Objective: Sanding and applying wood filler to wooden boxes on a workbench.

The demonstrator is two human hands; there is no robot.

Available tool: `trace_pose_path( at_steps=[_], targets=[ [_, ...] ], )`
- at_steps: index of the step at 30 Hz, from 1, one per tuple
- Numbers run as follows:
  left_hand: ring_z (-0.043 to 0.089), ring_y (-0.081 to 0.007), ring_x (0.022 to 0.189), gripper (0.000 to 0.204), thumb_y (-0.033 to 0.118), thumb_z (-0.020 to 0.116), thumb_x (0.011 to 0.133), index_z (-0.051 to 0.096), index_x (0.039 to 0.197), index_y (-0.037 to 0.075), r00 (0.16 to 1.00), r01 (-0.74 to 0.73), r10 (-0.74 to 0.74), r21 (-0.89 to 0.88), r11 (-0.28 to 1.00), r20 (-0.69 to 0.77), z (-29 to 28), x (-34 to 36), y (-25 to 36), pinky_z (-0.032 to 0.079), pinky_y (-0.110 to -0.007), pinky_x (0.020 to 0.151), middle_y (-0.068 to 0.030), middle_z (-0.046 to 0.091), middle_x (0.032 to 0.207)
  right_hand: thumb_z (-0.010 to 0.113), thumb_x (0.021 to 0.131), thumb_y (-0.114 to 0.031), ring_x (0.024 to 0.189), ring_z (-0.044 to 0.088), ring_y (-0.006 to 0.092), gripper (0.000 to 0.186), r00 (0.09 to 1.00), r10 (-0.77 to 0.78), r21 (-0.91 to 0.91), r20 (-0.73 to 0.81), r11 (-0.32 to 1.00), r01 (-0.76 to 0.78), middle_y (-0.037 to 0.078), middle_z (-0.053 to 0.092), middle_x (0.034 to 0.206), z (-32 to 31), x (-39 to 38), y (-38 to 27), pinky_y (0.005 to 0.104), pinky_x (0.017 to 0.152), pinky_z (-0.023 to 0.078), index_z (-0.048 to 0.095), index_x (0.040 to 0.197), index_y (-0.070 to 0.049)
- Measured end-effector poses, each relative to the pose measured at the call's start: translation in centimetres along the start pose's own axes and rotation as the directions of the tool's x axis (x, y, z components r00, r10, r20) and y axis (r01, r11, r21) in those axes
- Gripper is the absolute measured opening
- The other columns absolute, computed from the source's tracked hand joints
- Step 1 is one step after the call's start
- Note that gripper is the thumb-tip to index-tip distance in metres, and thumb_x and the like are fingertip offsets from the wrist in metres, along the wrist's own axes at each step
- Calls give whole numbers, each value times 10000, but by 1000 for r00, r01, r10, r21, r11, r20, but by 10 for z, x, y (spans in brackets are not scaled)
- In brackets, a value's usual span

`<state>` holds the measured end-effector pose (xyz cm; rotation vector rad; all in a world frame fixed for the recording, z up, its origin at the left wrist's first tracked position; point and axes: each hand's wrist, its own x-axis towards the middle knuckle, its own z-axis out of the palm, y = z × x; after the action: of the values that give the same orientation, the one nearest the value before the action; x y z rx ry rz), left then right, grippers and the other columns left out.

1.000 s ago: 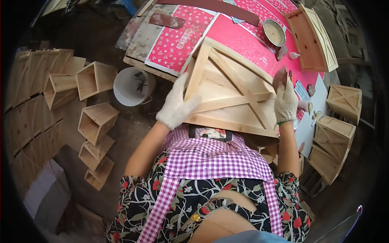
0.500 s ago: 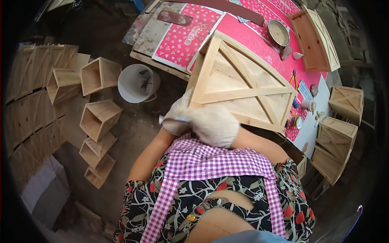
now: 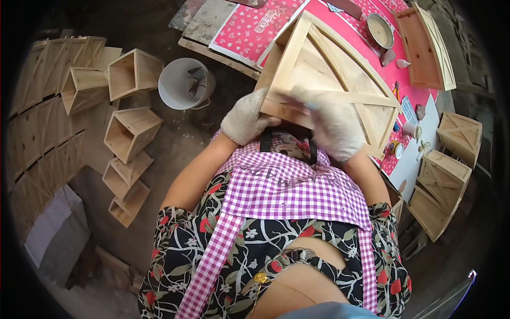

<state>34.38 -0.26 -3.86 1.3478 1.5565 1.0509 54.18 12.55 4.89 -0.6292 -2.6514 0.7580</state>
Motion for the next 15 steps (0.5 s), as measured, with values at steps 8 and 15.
trace_pose_path(
  at_steps=[8, 15],
  targets=[
    [638, -421, 1102, 614, 199, 854, 758, 594, 1285, 23, 1000, -16, 15, 33, 999, 5, 1, 3, -7, 523, -430, 941, -222, 669, 1136, 661, 820, -28, 1086, 650, 365, 384, 998, -26, -17, -65, 1000, 25, 184, 676, 1162, 33, -1, -6, 477, 945, 506, 650, 1198, -99],
    [646, -419, 1091, 626, 276, 856, 767, 600, 1276, 18, 995, 36, -33, 31, 999, -99, 2, 2, -17, 531, -442, 927, -225, 673, 1139, 640, 820, 62, 1092, 700, 323, 537, 931, 270, 379, 247, 857, -350, 173, 722, 1137, -26, -14, -29, 389, 905, 561, 639, 1333, -98]
  ],
)
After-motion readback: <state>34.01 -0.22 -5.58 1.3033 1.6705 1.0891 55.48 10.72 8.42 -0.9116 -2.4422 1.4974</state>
